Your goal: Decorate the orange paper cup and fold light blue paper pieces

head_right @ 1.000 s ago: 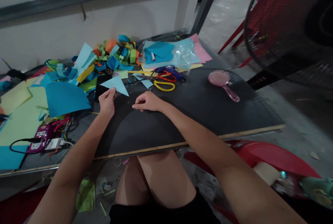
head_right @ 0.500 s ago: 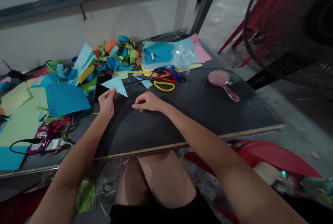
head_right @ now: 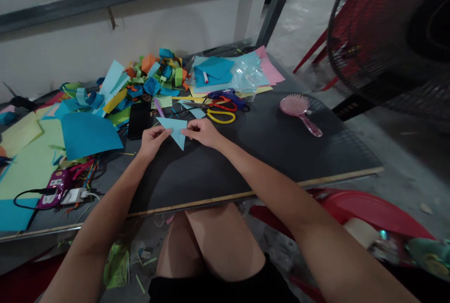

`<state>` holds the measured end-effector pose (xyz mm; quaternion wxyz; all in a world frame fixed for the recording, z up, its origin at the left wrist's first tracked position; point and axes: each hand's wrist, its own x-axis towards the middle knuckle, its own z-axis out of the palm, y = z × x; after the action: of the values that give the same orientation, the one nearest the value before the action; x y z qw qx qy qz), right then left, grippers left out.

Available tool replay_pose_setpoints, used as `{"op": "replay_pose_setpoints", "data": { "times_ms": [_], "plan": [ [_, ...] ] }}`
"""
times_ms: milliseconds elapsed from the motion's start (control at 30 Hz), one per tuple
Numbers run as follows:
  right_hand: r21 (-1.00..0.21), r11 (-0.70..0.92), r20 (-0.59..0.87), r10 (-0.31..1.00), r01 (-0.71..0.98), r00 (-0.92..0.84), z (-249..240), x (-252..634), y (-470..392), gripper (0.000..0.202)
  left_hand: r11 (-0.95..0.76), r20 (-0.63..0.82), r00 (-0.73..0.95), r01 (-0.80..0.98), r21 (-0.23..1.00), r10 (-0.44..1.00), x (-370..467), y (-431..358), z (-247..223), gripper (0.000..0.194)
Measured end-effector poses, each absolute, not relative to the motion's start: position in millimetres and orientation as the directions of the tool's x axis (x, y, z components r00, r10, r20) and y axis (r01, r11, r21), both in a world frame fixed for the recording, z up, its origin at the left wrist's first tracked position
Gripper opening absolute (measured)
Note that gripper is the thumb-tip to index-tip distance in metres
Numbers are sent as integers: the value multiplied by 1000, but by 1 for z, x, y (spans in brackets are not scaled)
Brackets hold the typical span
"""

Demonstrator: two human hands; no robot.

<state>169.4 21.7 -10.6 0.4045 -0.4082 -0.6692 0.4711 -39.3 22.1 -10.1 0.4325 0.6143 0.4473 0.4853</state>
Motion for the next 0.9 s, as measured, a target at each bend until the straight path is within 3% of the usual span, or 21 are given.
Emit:
{"op": "replay_pose_setpoints", "data": {
  "times_ms": [133,267,500,700,900],
  "plan": [
    [-946,280,198,899,164,-392,-11,170,20,44,-300,281,121,193,934,952,-38,21,-6,50],
    [-954,282,216,878,98,-426,-8,168,19,43,-353,338,104,226,908,936,-37,18,-4,46],
    [-993,102,71,902,52,-427,-2,166,18,45,-239,236,38,125,963,971,-36,19,-9,34],
    [-996,72,42,886,48,-462,-3,167,18,34,-246,249,-23,90,965,968,-37,19,-13,30],
    [-997,73,53,882,23,-469,-5,165,18,37,-244,248,-46,73,967,968,-39,19,-13,31]
  ]
}}
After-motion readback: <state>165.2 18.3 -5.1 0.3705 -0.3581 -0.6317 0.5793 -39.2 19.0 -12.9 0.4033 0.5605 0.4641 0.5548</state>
